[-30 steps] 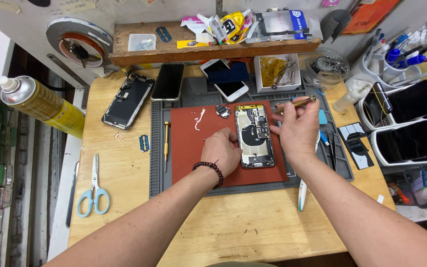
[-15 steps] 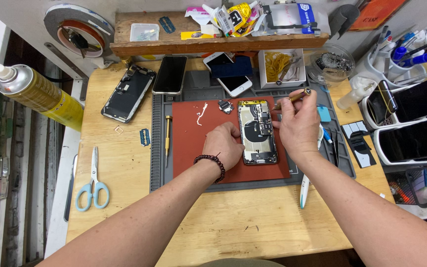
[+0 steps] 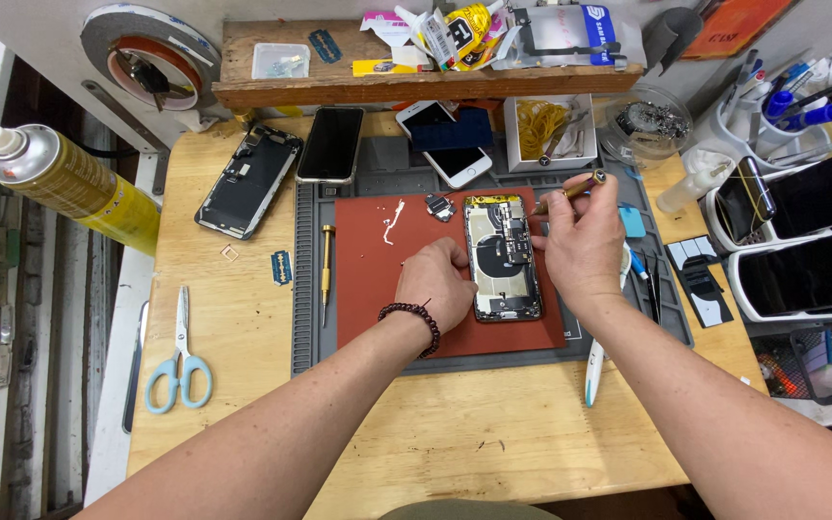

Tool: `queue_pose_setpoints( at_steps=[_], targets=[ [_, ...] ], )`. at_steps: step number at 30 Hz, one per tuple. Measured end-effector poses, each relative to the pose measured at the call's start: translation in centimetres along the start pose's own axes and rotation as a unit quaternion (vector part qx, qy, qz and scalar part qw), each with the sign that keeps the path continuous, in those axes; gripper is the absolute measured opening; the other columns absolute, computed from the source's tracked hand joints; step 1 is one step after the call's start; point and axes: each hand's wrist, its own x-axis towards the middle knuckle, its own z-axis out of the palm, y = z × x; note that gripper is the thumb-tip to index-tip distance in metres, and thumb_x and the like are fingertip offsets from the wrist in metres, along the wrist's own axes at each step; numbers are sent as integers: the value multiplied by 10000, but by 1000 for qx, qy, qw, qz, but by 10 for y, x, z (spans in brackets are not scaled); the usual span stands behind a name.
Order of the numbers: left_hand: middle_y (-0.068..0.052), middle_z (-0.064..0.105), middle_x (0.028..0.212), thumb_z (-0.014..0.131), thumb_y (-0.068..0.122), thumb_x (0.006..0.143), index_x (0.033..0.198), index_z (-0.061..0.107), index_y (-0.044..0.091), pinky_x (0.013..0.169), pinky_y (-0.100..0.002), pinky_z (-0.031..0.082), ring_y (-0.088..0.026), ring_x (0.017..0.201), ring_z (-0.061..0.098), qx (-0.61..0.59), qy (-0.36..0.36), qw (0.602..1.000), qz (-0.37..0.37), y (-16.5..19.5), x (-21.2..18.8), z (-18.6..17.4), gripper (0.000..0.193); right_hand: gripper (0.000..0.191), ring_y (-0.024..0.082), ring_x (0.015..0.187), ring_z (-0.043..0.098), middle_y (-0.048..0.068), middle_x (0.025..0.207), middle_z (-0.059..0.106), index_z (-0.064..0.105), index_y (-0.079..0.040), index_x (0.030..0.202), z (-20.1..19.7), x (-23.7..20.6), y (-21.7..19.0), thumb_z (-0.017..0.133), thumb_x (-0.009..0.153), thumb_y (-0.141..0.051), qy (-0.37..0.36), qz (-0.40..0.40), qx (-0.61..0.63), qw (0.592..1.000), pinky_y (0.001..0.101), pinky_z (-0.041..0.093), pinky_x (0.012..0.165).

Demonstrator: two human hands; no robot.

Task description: The person uses a screwdriver to remove screws from a disassembled smartphone and then uses tweezers to detach and reposition internal components. The person handles the phone chassis, screws, and small connectors while working on a red mat.

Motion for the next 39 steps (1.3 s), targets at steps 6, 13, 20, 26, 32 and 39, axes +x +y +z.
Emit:
queue_pose_setpoints(
  at_steps=[6, 13, 20, 26, 32, 39],
  targets=[
    [-111, 755, 917, 770, 67, 792, 1120, 689, 62, 827, -367, 588, -240, 909, 750, -2, 1, 1000, -1, 1, -1, 0, 337, 170, 156, 897, 756, 71, 1007, 699, 414, -69, 1149, 0, -1, 2, 552, 1055, -98, -3, -7, 33, 999, 304, 676, 630],
    [-113, 753, 933, 772, 75, 801, 1131, 685, 65, 839, -368, 582, -241, 923, 742, 3, -5, 1000, -9, 2, -2, -1, 342, 186, 163, 880, 758, 86, 995, 700, 407, -65, 1148, -1, 1, -2, 561, 1046, -92, 0, 15, 19, 1000, 313, 652, 620],
    [-114, 758, 959, 765, 65, 807, 1144, 682, 68, 852, -366, 589, -236, 941, 746, 0, -8, 1000, -12, 4, -3, -2, 347, 185, 161, 878, 758, 88, 992, 704, 410, -66, 1145, -1, 1, -4, 563, 1043, -86, -2, 10, 16, 1000, 305, 667, 608],
    [-118, 754, 959, 780, 83, 808, 1145, 683, 71, 852, -370, 584, -242, 945, 744, 2, -8, 1000, -14, 5, -3, -2, 351, 186, 161, 881, 762, 85, 995, 699, 409, -58, 1144, -2, 1, -3, 564, 1044, -83, -1, 2, 17, 1000, 310, 673, 607],
    [-118, 755, 943, 780, 83, 802, 1139, 683, 71, 847, -373, 583, -244, 937, 744, 0, -3, 1000, -12, 3, -3, -1, 351, 185, 158, 882, 757, 84, 988, 697, 415, -57, 1147, 0, -1, -5, 567, 1048, -93, 1, -7, 8, 1000, 305, 673, 606],
    [-122, 755, 929, 778, 74, 797, 1127, 686, 59, 841, -372, 583, -246, 925, 745, 2, 4, 1000, 3, 1, -2, 0, 343, 182, 154, 864, 762, 82, 975, 711, 430, -52, 1140, 0, -2, -8, 577, 1043, -95, 4, -19, -22, 1000, 300, 669, 596]
  ],
)
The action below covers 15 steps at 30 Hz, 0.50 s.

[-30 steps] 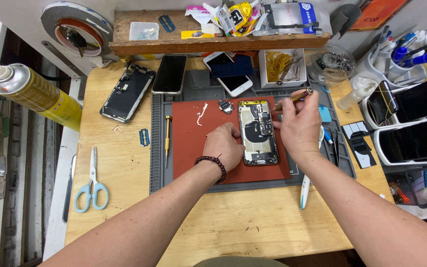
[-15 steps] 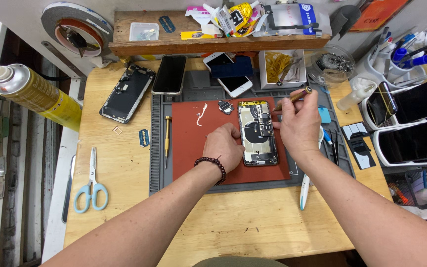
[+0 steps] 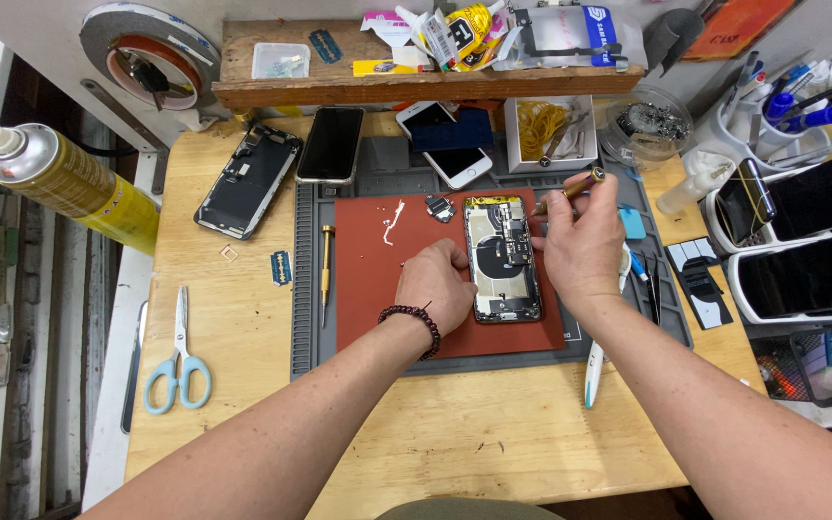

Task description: The person uses a screwdriver to remove screws from a disassembled smartphone and then uses tweezers to detach and reposition internal components. The person handles the phone chassis, screws, and small connectors while working on a red mat.

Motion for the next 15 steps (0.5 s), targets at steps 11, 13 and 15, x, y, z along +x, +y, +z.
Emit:
queue_pose_setpoints(
  at_steps=[11, 13, 15],
  targets=[
    [-108, 751, 931, 782, 81, 802, 1126, 686, 70, 831, -369, 584, -232, 917, 743, -2, -7, 1000, -15, 3, -2, -1, 338, 188, 169, 838, 761, 99, 946, 707, 432, -42, 1139, 0, 0, -1, 583, 1038, -93, -3, -5, -22, 1000, 307, 638, 598],
    [-108, 755, 930, 777, 75, 804, 1121, 691, 66, 830, -368, 586, -234, 915, 745, -2, -5, 1000, -8, 2, -1, -1, 329, 188, 170, 839, 760, 100, 948, 706, 432, -42, 1139, 1, 0, -1, 584, 1039, -89, 1, -10, -20, 1000, 310, 635, 592],
    [-107, 755, 929, 782, 85, 805, 1127, 689, 69, 830, -368, 584, -234, 916, 744, -4, -6, 1000, -10, 2, -1, -1, 336, 190, 167, 842, 763, 93, 959, 712, 425, -42, 1137, 0, 0, 0, 582, 1039, -86, 3, -9, 0, 1000, 305, 662, 581]
  ],
)
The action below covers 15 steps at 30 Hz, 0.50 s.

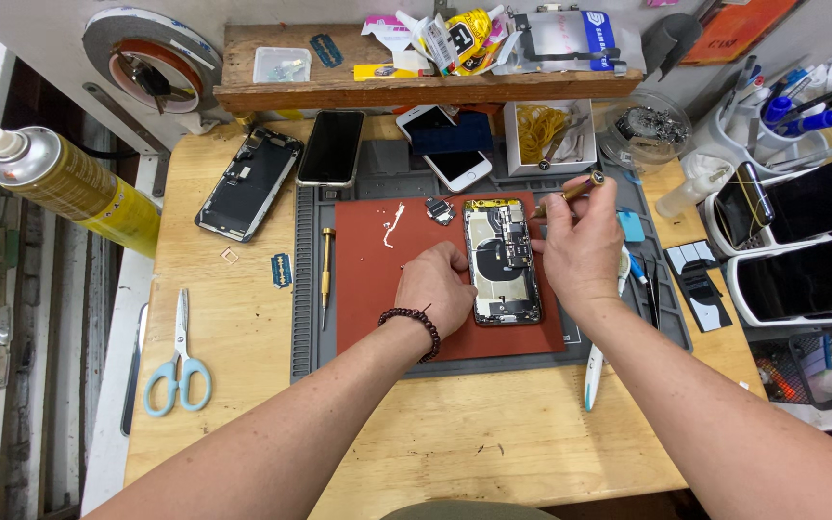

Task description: The person uses a screwdriver to remove screws from a disassembled smartphone and then uses tweezers to detach and reposition internal components. The person handles the phone chassis, screws, and small connectors while working on a red mat.

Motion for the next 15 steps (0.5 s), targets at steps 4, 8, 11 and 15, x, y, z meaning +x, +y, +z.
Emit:
queue_pose_setpoints(
  at_steps=[4, 8, 11, 15],
  targets=[
    [-105, 756, 924, 786, 93, 804, 1124, 690, 68, 829, -371, 580, -237, 914, 745, 1, -1, 1000, -3, -1, 0, 1, 335, 205, 147, 854, 754, 84, 974, 716, 435, -50, 1161, -2, -1, 1, 595, 1036, -80, 11, 25, 58, 998, 298, 661, 617],
    [-104, 755, 922, 786, 93, 802, 1125, 688, 66, 827, -372, 582, -239, 912, 744, 3, 5, 1000, 7, -3, 1, 1, 338, 291, 127, 872, 732, 78, 994, 718, 455, -39, 1269, -2, 5, 5, 602, 1018, -25, 10, 14, 98, 995, 295, 669, 674],
    [-103, 760, 917, 789, 93, 797, 1119, 692, 64, 831, -372, 580, -238, 915, 744, 2, 9, 1000, 16, -4, 2, 3, 337, 374, 126, 875, 727, 73, 1009, 708, 449, -37, 1344, -3, 15, 11, 596, 1005, 16, 14, 12, 149, 989, 294, 666, 719],
    [-104, 761, 915, 790, 95, 796, 1128, 687, 67, 834, -375, 578, -240, 917, 743, 8, 12, 1000, 15, -6, 3, 3, 349, 316, 134, 928, 730, 69, 1078, 693, 458, -18, 1322, -11, 19, 21, 579, 1034, 28, 5, 1, 179, 984, 290, 660, 767]
  ],
)
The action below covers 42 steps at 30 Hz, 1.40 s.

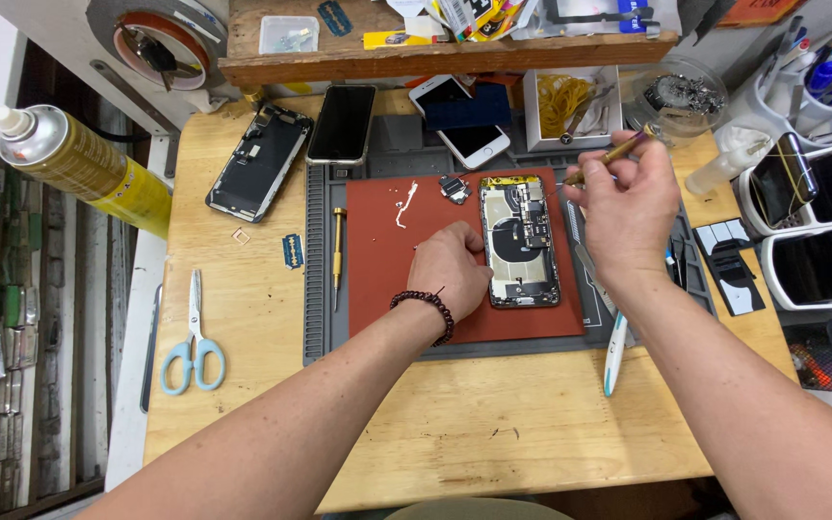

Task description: The person uses a screwdriver to remove screws from a disassembled smartphone and then uses tweezers to detach and reposition internal components. The person handles the phone chassis, screws, and small connectors while working on a red mat.

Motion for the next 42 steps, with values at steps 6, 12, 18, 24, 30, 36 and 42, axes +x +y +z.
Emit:
queue_pose_setpoints(
  at_steps=[6, 12, 18, 24, 30, 36, 42],
  targets=[
    [-105, 760, 934, 790, 98, 795, 1135, 693, 71, 845, -373, 580, -241, 929, 746, 6, -2, 1000, -4, 2, 0, -1, 354, 164, 160, 1024, 723, 81, 1133, 657, 497, -70, 1244, -10, -5, -5, 544, 1088, -52, -1, 74, 3, 997, 301, 662, 784],
    [-110, 754, 961, 787, 97, 800, 1136, 695, 71, 849, -376, 582, -244, 941, 743, 5, -4, 1000, -14, 4, -1, -2, 349, 151, 227, 974, 746, 104, 1176, 573, 401, -127, 1206, -11, -4, -7, 465, 1072, -104, 52, 137, 89, 985, 376, 682, 735],
    [-114, 763, 955, 787, 96, 800, 1151, 690, 72, 853, -377, 578, -244, 945, 743, 10, -5, 1000, -13, 4, -1, -2, 365, 224, 232, 963, 751, 115, 1138, 569, 398, -80, 1176, -12, -4, 3, 554, 1027, -20, 64, 110, 121, 984, 361, 704, 789],
    [-112, 757, 961, 792, 100, 799, 1150, 693, 75, 852, -377, 578, -247, 948, 738, 11, -2, 1000, -16, 4, 0, -1, 365, 267, 191, 887, 746, 82, 1033, 628, 466, -75, 1127, -5, -5, 1, 641, 951, 25, 75, 124, 119, 982, 325, 673, 717],
    [-108, 760, 949, 791, 101, 797, 1143, 694, 73, 850, -376, 580, -244, 939, 742, 13, -3, 1000, -10, 2, 1, -1, 360, 179, 184, 810, 729, 90, 968, 676, 573, -29, 1023, -3, -7, -4, 690, 903, 34, 69, 151, 110, 980, 297, 644, 685],
    [-100, 757, 935, 785, 94, 808, 1157, 687, 77, 838, -365, 581, -228, 926, 743, 9, -11, 1000, -20, 4, 0, -2, 363, 191, 177, 806, 724, 100, 951, 681, 572, -39, 993, -3, -8, 1, 718, 884, 20, 78, 164, 100, 978, 295, 650, 713],
    [-103, 757, 915, 773, 78, 814, 1158, 679, 65, 831, -361, 586, -224, 912, 749, -3, -17, 1000, -19, 5, -2, -3, 357, 148, 166, 880, 718, 90, 1016, 680, 613, 0, 1044, -5, -10, 10, 704, 931, 31, 48, 166, 108, 979, 297, 642, 756]
  ],
)
